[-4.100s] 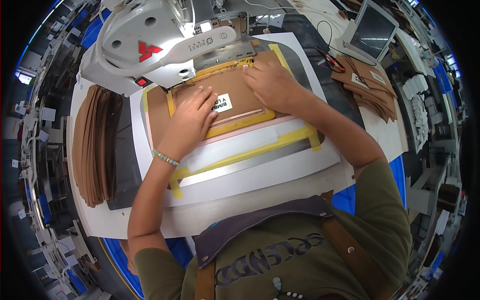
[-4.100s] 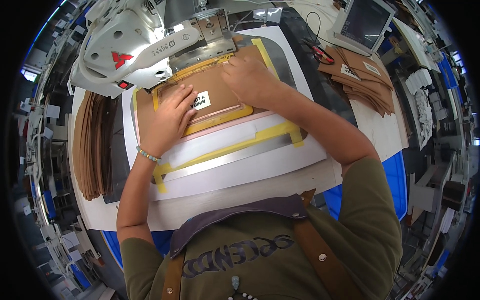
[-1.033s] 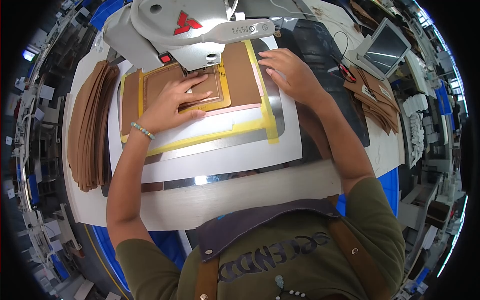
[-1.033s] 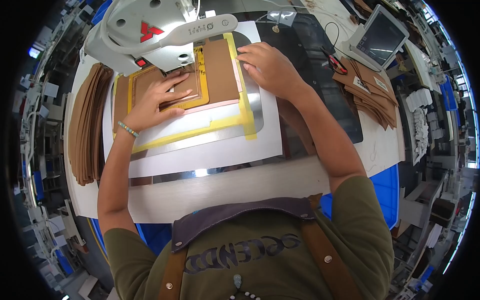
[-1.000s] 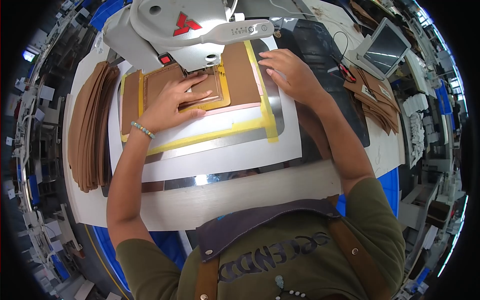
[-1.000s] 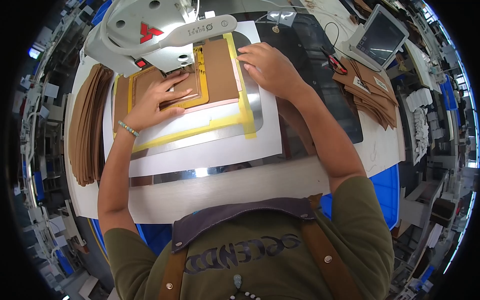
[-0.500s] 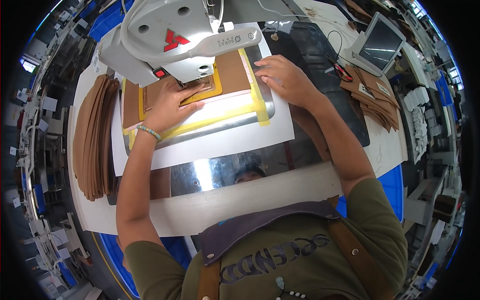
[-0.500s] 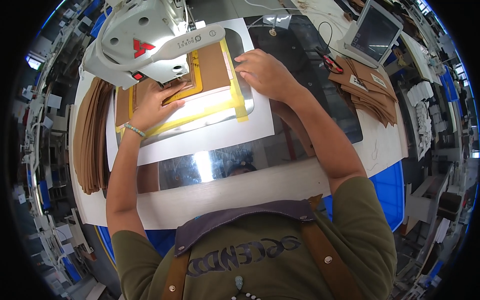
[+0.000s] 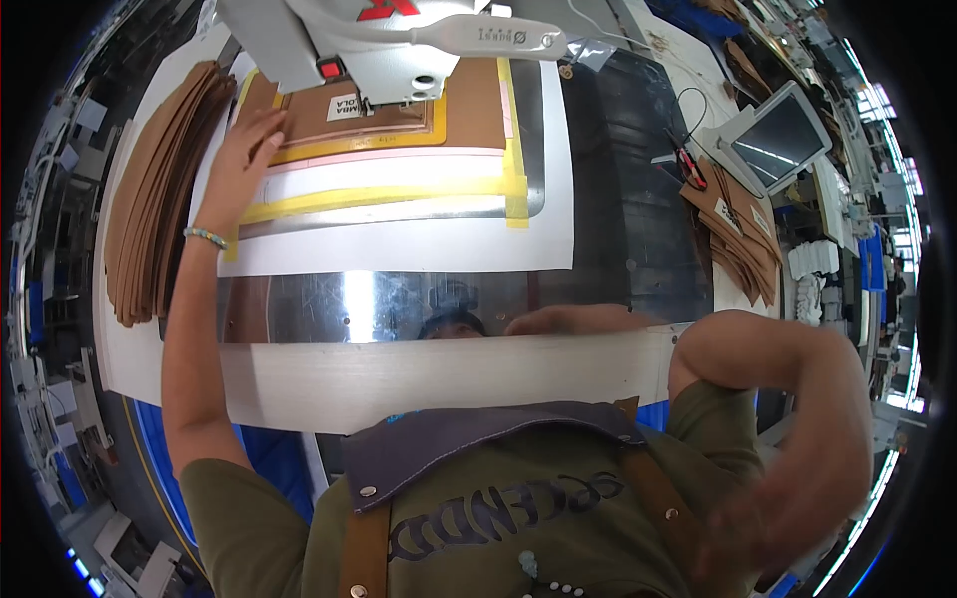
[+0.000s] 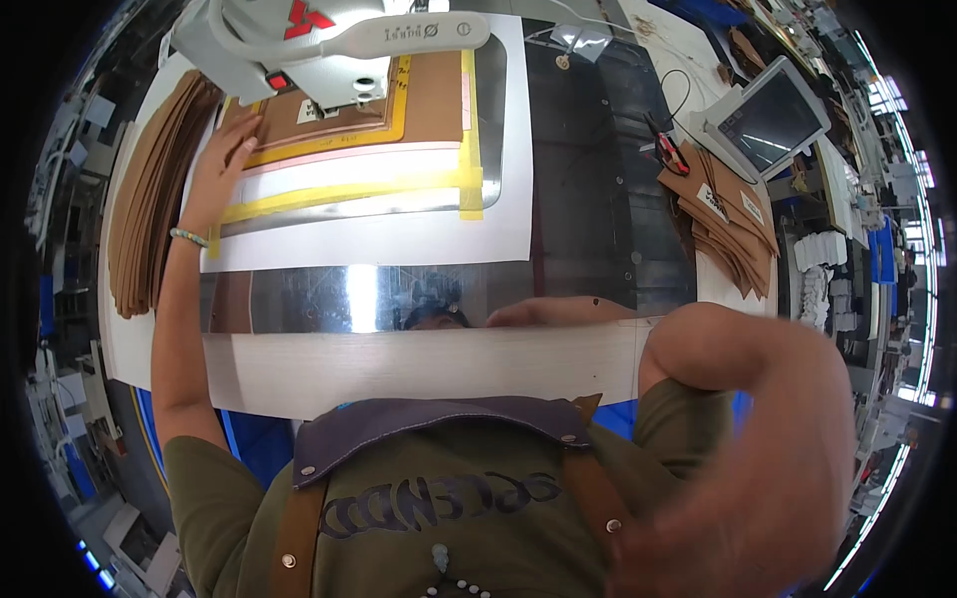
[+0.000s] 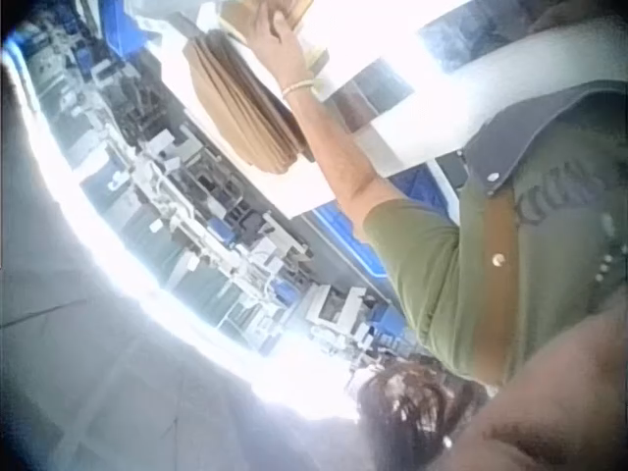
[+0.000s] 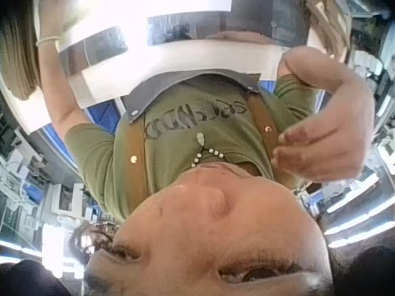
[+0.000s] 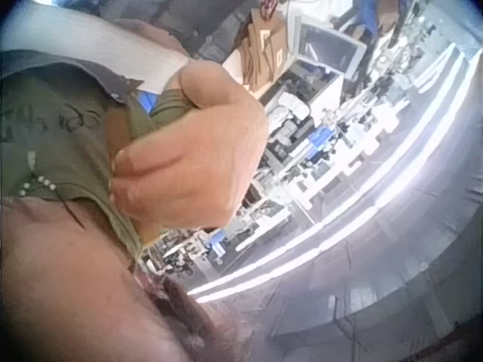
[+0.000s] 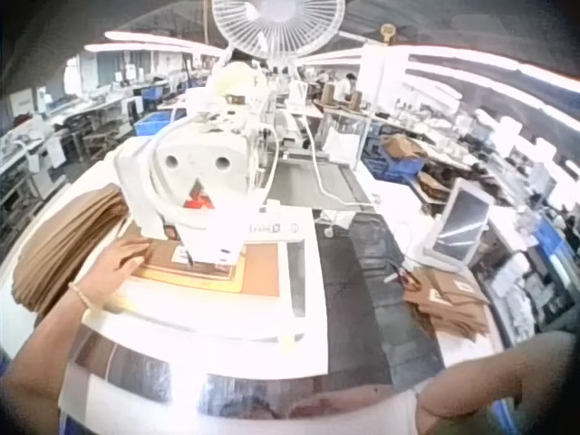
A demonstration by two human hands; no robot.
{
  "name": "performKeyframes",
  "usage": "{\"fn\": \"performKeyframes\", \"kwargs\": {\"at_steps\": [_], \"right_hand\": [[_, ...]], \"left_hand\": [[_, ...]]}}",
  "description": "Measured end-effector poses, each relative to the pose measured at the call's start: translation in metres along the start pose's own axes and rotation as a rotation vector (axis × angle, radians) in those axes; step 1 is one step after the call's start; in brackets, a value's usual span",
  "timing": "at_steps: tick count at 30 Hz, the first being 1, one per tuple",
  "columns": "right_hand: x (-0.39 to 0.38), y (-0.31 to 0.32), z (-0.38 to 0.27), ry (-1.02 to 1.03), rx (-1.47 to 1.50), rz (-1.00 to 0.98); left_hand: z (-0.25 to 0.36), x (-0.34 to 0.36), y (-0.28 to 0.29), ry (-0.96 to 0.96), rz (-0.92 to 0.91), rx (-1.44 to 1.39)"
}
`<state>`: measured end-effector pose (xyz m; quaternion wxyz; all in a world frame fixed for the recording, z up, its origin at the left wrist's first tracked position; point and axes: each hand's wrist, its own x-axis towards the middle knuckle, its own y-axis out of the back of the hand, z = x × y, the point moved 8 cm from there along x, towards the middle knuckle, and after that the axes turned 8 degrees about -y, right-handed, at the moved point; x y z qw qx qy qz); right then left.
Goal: Operator is using an automated sewing machine to attach labels onto leather panels.
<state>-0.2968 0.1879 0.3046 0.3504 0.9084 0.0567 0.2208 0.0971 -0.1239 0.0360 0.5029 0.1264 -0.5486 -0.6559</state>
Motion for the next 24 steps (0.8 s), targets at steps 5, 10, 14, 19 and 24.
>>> {"fn": "performKeyframes", "kwargs": {"at_steps": [5, 10, 14, 19, 24], "right_hand": [[0.057, -0.034, -0.052, 0.106, -0.255, -0.410], [0.072, -0.043, -0.026, 0.030, -0.346, -0.489], [0.078, -0.045, -0.017, 0.011, -0.331, -0.497], [0.081, -0.046, -0.010, -0.009, -0.329, -0.506], [0.084, -0.047, -0.007, -0.031, -0.317, -0.500]], "left_hand": [[-0.063, -0.019, 0.028, 0.260, -0.039, 0.201], [-0.068, -0.024, 0.014, 0.200, -0.098, 0.297], [-0.066, -0.025, 0.003, 0.168, -0.132, 0.399], [-0.051, -0.019, -0.003, 0.106, -0.167, 0.449], [-0.015, -0.005, -0.015, -0.027, -0.087, 0.415]]}}
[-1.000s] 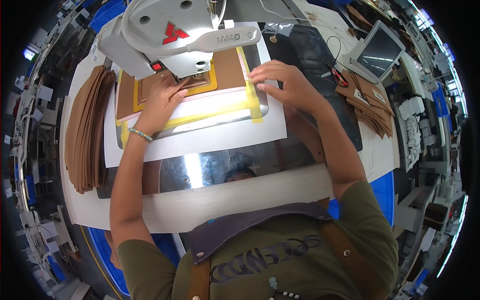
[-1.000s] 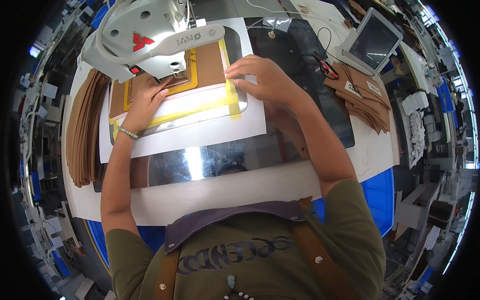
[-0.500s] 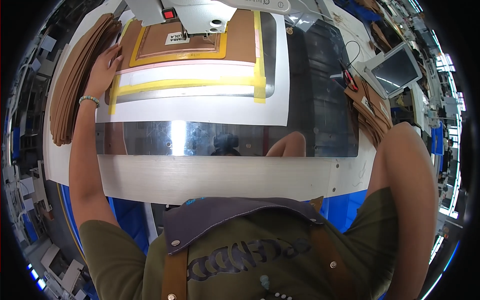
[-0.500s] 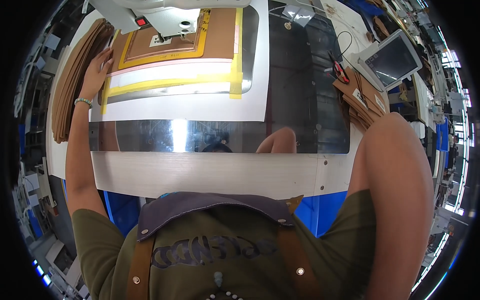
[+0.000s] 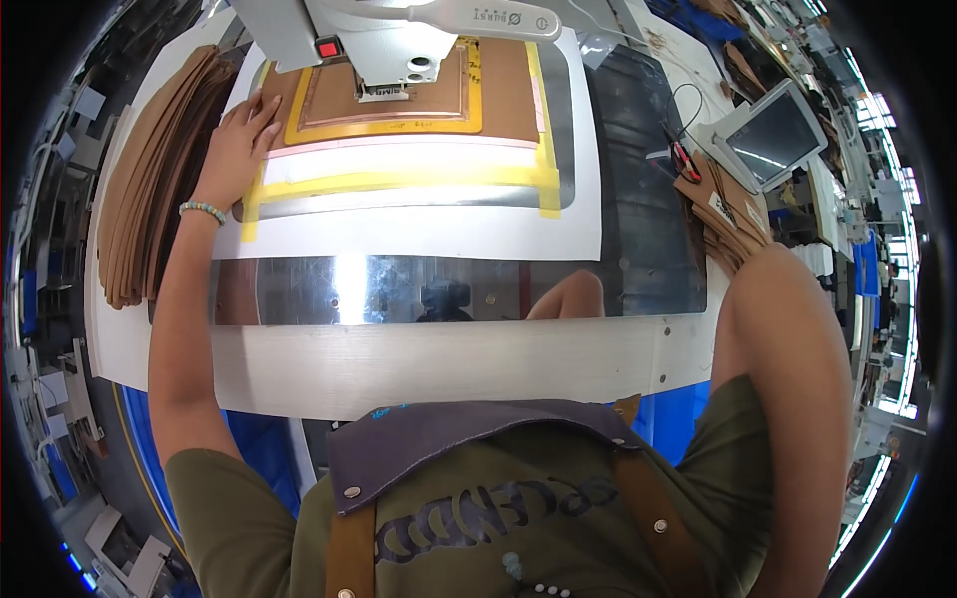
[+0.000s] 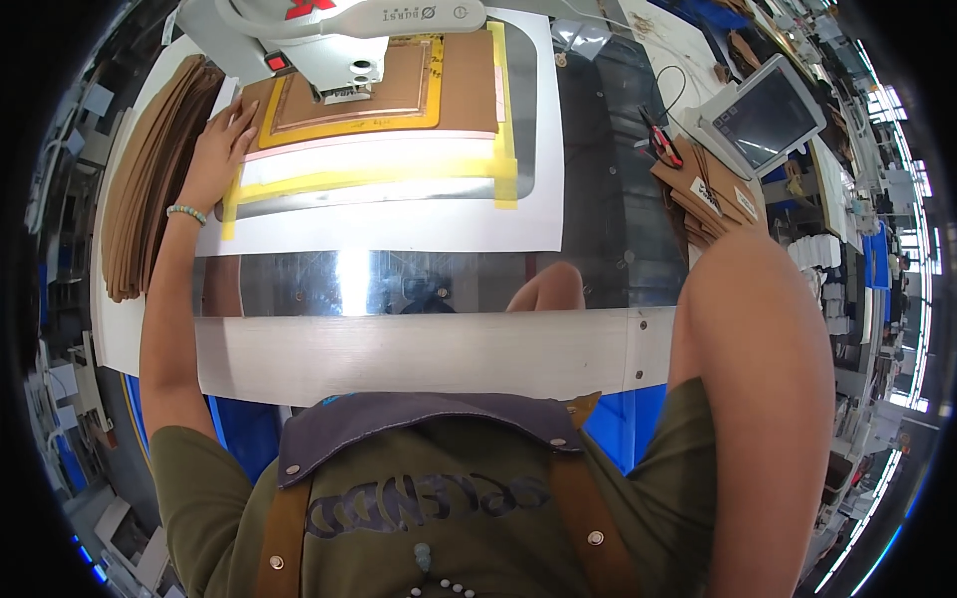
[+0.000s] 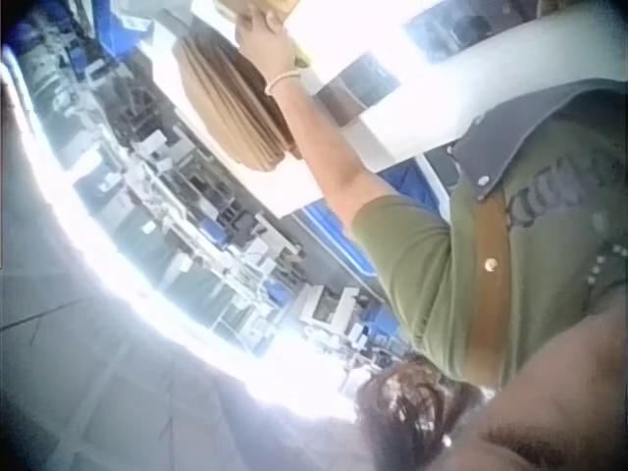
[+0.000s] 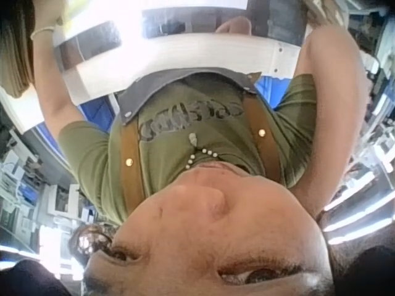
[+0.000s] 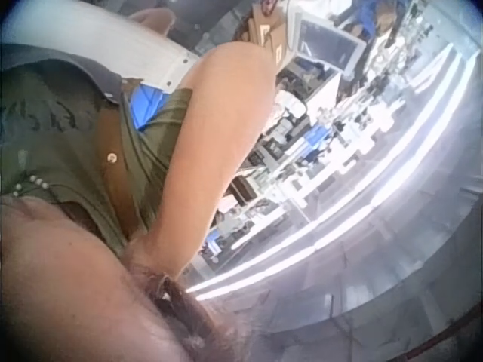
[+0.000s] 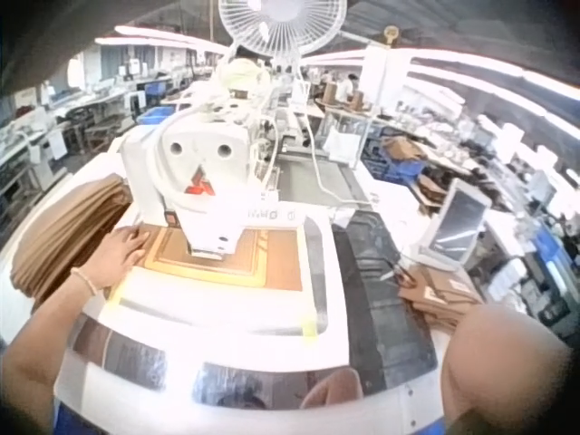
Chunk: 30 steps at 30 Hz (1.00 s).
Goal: Operator is using an automated sewing machine to attach labels onto leather panels.
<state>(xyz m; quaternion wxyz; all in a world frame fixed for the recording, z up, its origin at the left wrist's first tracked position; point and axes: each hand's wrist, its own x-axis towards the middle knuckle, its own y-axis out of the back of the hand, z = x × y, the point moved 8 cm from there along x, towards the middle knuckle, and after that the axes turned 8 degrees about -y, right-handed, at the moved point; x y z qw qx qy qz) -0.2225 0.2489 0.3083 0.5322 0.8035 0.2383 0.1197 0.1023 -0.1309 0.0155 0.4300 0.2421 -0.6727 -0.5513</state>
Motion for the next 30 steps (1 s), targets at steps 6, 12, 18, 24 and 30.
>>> {"fn": "performKeyframes", "kwargs": {"at_steps": [6, 12, 18, 24, 30], "right_hand": [[-0.013, -0.011, 0.002, 0.069, 0.181, 0.069], [-0.044, -0.069, 0.091, 0.088, 0.617, 0.363], [-0.059, -0.132, 0.214, -0.262, 1.033, 0.722], [-0.066, -0.156, 0.253, -0.414, 1.206, 0.790], [-0.074, -0.167, 0.253, -0.402, 1.277, 0.769]], "left_hand": [[0.043, 0.021, 0.004, -0.079, 0.142, -0.118], [0.080, 0.046, -0.016, 0.160, 0.234, -0.524], [0.094, 0.073, -0.036, 0.168, 0.205, -0.431], [0.080, 0.078, -0.023, 0.095, 0.211, -0.397], [0.047, 0.005, 0.118, 0.121, 0.463, -0.040]]}}
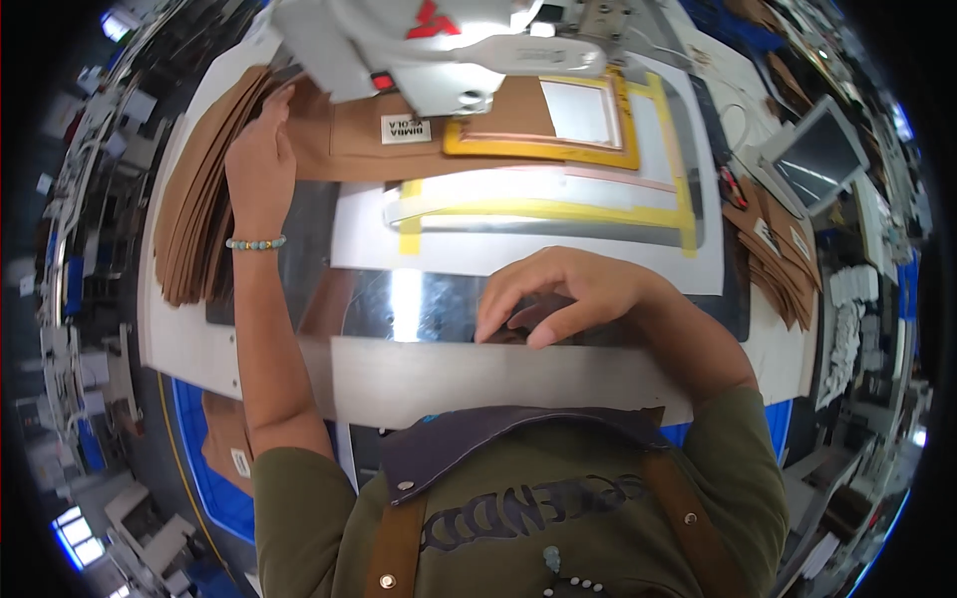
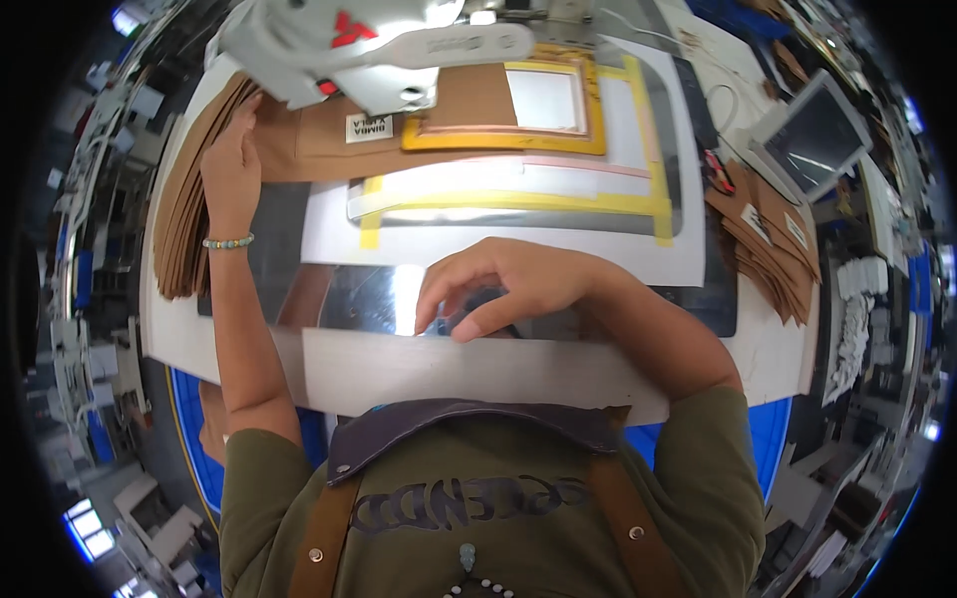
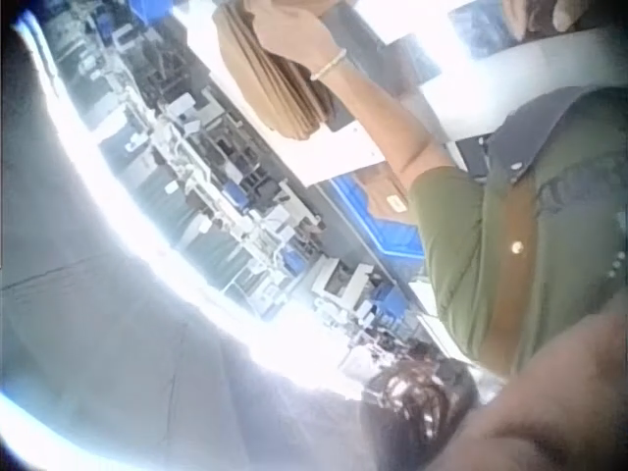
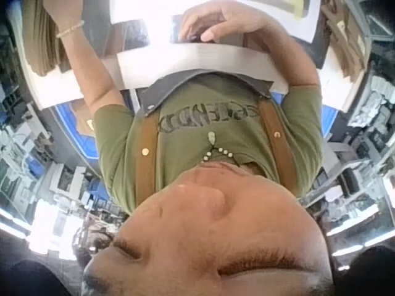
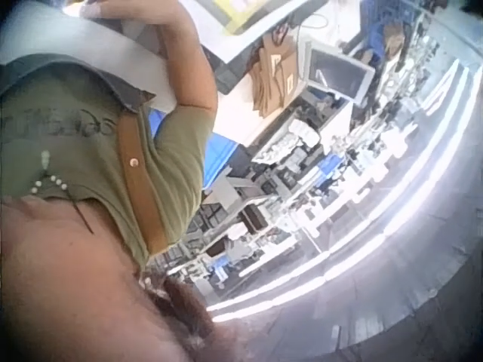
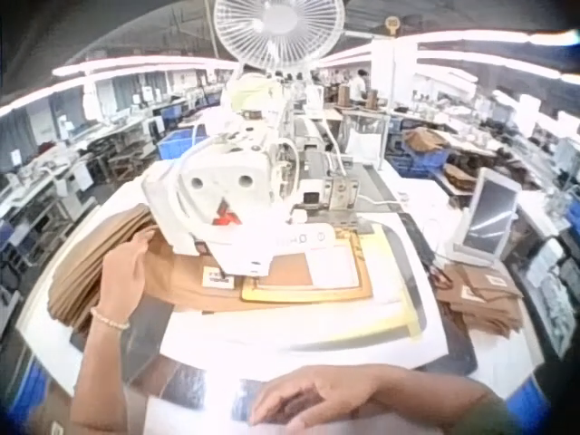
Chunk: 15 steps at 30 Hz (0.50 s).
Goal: Operator is using an automated sewing machine to attach labels onto leather panels.
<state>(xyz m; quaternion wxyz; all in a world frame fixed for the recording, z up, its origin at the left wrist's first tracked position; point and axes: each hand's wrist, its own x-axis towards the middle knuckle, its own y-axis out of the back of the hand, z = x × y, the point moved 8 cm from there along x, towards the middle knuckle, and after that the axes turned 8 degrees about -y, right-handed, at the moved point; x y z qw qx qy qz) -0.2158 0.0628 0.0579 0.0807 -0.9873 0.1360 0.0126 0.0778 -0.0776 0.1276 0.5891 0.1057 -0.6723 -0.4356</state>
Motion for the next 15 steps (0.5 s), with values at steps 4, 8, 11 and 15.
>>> {"fn": "performKeyframes", "kwargs": {"at_steps": [4, 8, 11, 15], "right_hand": [[0.009, -0.008, -0.002, 0.036, -0.016, -0.036], [0.009, -0.013, -0.002, -0.017, 0.122, -0.027], [0.009, -0.011, -0.003, -0.015, 0.061, 0.004], [0.007, -0.011, 0.002, -0.061, 0.147, 0.006]], "left_hand": [[-0.033, -0.062, 0.147, 0.177, 0.180, -0.173], [-0.049, -0.163, 0.269, 0.430, 0.442, -0.214], [-0.058, -0.271, 0.321, 0.686, 0.478, -0.126], [-0.059, -0.449, 0.365, 0.965, 0.525, 0.108]]}}
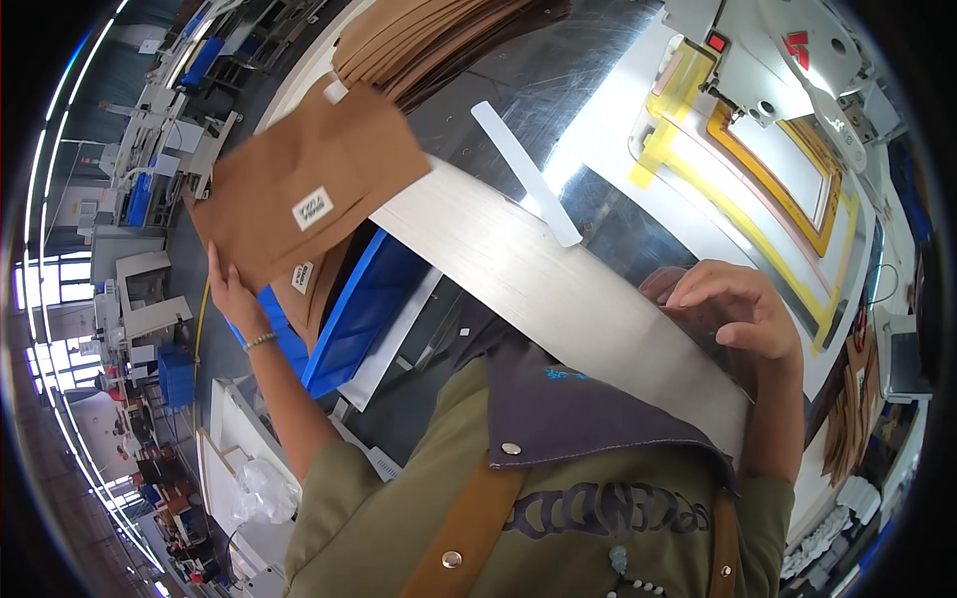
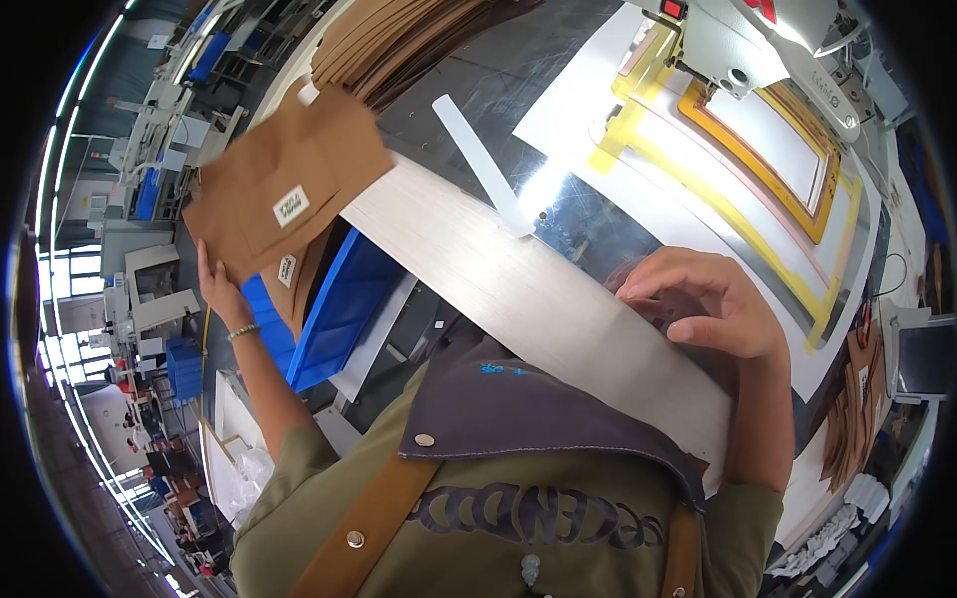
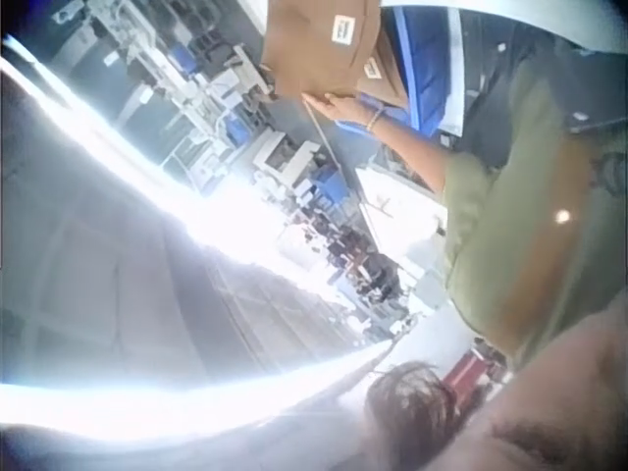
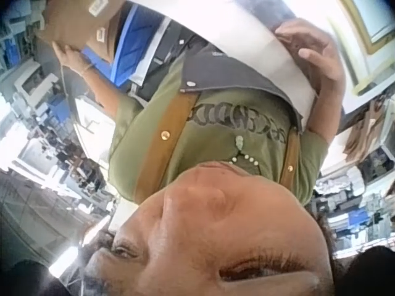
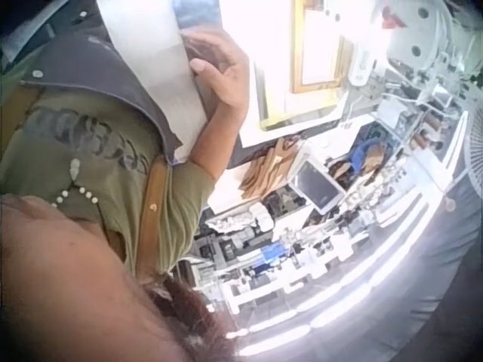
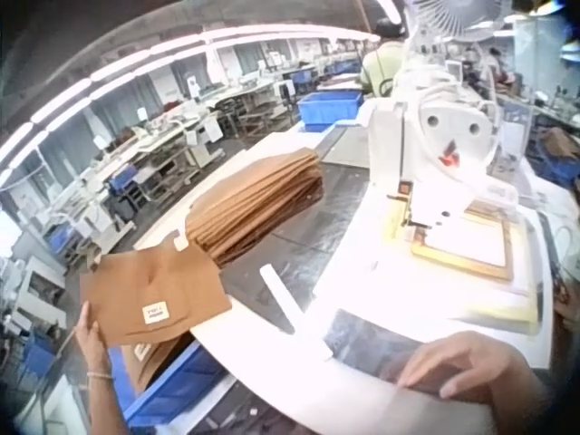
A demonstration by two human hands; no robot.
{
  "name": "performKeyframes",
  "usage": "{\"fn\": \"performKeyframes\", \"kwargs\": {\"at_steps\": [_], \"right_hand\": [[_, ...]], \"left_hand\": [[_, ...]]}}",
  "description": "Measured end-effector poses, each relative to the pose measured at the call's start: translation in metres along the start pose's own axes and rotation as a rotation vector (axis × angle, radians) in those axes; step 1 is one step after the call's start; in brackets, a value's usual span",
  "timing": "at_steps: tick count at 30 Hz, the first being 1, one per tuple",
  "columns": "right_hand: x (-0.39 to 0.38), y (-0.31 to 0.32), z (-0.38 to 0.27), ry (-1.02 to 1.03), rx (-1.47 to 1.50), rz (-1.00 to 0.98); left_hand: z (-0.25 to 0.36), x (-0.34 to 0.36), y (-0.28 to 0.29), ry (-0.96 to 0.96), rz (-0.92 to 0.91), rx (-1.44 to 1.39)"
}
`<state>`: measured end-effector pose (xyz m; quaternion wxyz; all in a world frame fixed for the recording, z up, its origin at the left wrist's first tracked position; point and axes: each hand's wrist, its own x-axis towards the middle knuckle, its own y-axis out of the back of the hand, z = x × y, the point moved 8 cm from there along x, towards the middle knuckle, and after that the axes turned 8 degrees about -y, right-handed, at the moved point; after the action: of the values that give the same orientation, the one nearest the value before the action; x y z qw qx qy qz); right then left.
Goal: Operator is using an automated sewing machine to attach labels onto leather panels.
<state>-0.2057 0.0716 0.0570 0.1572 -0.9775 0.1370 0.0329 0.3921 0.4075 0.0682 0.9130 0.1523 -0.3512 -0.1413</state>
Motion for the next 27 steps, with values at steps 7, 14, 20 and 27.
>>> {"fn": "performKeyframes", "kwargs": {"at_steps": [7, 14, 20, 27], "right_hand": [[0.002, -0.005, 0.008, -0.074, -0.025, -0.023], [-0.001, 0.004, 0.017, -0.079, -0.128, -0.006], [0.001, 0.010, 0.021, -0.088, -0.088, 0.040], [0.003, 0.014, 0.019, -0.083, -0.124, 0.034]], "left_hand": [[-0.157, -0.132, 0.089, 0.410, 0.037, 0.539], [0.034, -0.049, -0.076, -0.138, -0.072, 0.428], [0.170, -0.042, -0.286, -0.380, -0.600, -0.143], [0.183, -0.039, -0.370, -0.487, -0.840, -0.053]]}}
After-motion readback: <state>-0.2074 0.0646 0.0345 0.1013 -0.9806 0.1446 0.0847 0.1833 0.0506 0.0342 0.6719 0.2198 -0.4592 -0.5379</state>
